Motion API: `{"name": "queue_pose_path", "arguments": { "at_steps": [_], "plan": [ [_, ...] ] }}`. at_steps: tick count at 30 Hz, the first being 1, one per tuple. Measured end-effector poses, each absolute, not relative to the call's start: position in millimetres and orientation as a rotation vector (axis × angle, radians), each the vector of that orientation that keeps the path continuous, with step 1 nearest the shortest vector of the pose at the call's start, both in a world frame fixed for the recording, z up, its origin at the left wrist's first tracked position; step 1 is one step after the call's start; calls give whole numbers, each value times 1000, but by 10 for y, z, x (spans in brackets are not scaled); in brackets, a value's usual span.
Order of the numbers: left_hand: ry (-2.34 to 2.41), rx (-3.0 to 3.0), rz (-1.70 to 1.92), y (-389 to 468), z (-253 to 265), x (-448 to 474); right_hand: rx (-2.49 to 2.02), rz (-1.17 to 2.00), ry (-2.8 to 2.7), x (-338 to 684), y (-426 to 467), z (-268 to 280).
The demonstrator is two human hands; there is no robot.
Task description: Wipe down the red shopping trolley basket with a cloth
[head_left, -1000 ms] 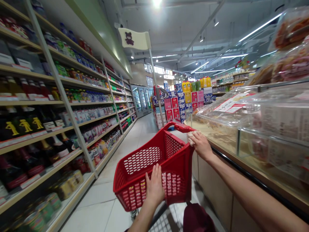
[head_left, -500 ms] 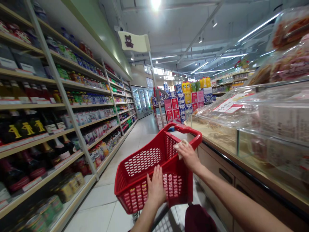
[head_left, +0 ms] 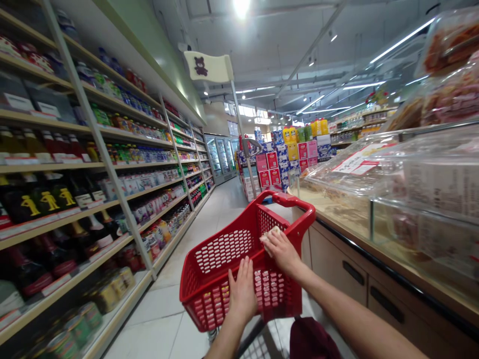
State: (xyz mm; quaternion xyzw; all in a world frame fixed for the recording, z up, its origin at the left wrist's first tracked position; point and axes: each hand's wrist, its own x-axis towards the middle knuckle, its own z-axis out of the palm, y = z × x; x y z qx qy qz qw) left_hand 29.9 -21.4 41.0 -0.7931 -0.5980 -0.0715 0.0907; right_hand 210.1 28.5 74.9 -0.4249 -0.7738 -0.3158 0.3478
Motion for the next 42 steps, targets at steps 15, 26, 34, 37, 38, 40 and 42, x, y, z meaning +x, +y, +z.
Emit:
{"name": "queue_pose_path", "arguments": {
  "at_steps": [15, 26, 34, 37, 38, 40, 42],
  "plan": [
    [-1782, -2345, -216, -267, 436, 286, -1066, -783, -2118, 2472, 237, 1039],
    [-1769, -2357, -223, -255, 401, 214, -1229, -724, -2247, 2495, 265, 1116],
    [-1805, -2379, -336, -307, 415, 270, -1081, -795, -1967, 2207, 221, 765],
    [-1896, -2345, -335, -336, 435, 178, -990, -780, -2064, 2114, 208, 726],
    [-1951, -2297, -354, -346, 434, 133, -1026, -790, -2043, 2179, 215, 750],
    [-2023, -2213, -400, -365, 424, 50, -1148, -814, -1939, 2351, 230, 810],
    [-2028, -2208, -425, -377, 414, 2, -1224, -823, -1857, 2416, 227, 830]
  ]
}}
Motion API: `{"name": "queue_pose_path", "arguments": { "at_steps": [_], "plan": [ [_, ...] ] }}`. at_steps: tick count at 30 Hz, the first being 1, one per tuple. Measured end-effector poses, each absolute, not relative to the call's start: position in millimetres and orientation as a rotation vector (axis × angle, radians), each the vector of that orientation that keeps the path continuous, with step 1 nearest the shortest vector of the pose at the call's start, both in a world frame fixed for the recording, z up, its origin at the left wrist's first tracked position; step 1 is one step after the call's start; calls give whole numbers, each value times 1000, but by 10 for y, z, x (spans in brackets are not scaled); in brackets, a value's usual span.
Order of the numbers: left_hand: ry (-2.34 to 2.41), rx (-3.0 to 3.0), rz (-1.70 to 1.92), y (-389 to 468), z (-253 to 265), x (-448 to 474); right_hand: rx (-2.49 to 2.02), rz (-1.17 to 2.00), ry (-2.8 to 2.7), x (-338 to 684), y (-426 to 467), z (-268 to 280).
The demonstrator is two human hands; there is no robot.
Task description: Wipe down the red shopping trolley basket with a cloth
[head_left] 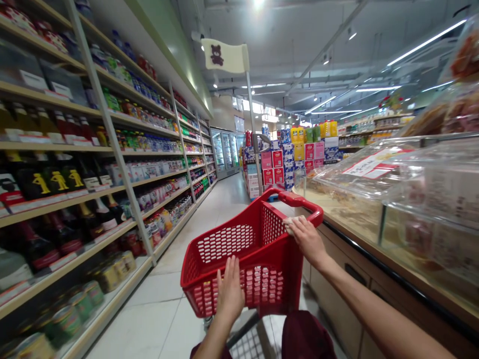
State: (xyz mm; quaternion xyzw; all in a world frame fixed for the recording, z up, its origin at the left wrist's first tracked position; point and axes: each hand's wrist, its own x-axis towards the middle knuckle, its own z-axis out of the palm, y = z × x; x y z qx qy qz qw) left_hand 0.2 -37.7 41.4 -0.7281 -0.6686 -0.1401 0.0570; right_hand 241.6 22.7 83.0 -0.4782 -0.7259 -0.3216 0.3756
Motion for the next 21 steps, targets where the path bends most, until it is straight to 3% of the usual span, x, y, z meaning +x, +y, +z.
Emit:
{"name": "queue_pose_path", "arguments": {
  "at_steps": [6, 11, 18, 21],
  "plan": [
    [-2084, -2259, -369, -366, 454, -3, -985, -800, -2046, 2113, 202, 741],
    [-2052, -2265, -385, -374, 463, -26, -1190, -769, -1701, 2756, 220, 788],
    [-2089, -2266, -394, -375, 477, -11, -1072, -578, -1902, 2647, -199, -19],
    [-2081, -2254, -406, -353, 459, -12, -1072, -569, -1697, 2685, -131, 229]
  ]
}}
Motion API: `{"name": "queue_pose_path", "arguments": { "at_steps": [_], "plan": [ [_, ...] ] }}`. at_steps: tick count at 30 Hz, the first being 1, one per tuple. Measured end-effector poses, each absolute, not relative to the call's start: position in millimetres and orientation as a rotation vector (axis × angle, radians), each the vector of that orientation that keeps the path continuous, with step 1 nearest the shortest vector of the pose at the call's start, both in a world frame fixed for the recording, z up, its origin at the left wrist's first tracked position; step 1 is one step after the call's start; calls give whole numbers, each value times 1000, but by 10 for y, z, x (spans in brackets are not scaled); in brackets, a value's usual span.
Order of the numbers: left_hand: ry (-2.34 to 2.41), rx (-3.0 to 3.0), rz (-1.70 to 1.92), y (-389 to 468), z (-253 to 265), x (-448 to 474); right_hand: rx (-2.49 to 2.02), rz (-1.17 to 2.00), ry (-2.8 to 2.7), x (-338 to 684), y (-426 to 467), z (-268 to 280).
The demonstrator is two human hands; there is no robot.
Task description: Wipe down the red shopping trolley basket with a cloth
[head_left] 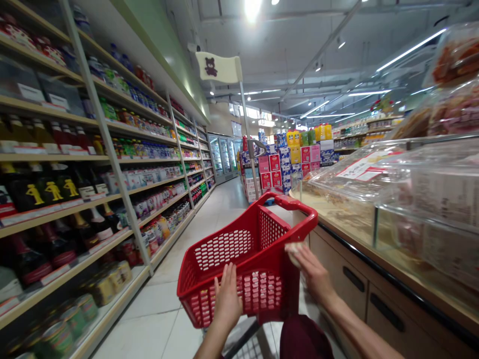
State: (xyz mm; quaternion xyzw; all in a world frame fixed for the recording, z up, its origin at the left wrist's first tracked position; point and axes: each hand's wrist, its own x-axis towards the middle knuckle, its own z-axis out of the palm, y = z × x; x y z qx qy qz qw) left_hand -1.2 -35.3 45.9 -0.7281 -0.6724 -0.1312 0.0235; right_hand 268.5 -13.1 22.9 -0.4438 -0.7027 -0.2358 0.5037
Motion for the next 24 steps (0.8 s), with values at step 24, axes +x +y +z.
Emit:
{"name": "queue_pose_path", "arguments": {
  "at_steps": [24],
  "plan": [
    [-1984, -2286, -454, -365, 343, -118, -834, -509, -2094, 1996, -256, 23]
  ]
}}
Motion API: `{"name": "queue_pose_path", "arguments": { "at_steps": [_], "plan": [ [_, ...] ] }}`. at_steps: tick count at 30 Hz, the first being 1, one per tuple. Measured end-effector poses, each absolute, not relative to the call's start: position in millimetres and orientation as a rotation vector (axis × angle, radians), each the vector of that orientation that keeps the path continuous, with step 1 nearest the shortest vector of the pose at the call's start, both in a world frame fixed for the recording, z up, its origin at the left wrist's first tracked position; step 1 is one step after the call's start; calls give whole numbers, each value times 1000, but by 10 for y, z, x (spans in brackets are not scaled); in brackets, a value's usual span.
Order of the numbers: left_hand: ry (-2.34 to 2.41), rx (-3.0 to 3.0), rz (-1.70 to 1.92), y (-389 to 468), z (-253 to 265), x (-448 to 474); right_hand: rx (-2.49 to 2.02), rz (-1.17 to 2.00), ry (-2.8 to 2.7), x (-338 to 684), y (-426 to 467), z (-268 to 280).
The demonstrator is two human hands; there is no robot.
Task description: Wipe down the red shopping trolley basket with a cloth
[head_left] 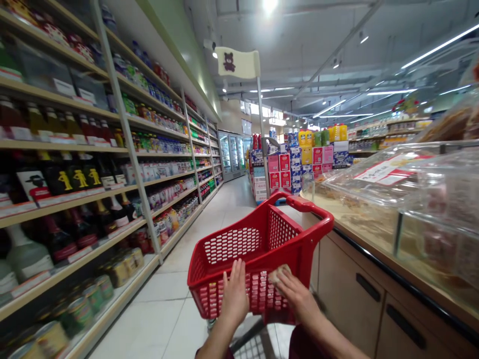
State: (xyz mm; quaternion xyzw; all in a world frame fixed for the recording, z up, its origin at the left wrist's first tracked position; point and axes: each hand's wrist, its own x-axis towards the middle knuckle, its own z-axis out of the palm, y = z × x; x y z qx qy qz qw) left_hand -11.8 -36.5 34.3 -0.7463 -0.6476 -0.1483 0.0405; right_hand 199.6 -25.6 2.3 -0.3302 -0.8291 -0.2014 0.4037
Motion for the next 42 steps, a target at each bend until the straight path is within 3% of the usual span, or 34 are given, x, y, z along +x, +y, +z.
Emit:
{"name": "queue_pose_path", "arguments": {
  "at_steps": [5, 11, 17, 21, 31, 35, 42],
  "plan": [
    [-1946, -2234, -466, -398, 314, -320, -812, -507, -1922, 1744, -105, 329],
    [-2029, -2192, -385, -468, 343, -647, -677, -533, -2177, 1454, -218, -147],
    [-2014, -2297, -381, -513, 444, -938, -676, -464, -2108, 933, -159, 162],
    [-2301, -2078, -416, -605, 391, -1306, -552, -392, -2231, 743, -262, -113],
    [-2417, -2169, -854, -659, 424, -1597, -582, -361, -2306, -236, -210, -230],
    [-2464, -2183, -784, -695, 516, -1605, -561, -404, -2359, -184, -290, -531],
    [-2359, -2087, -576, -609, 562, -1368, -661, -465, -2220, 230, -104, -56]
  ]
}}
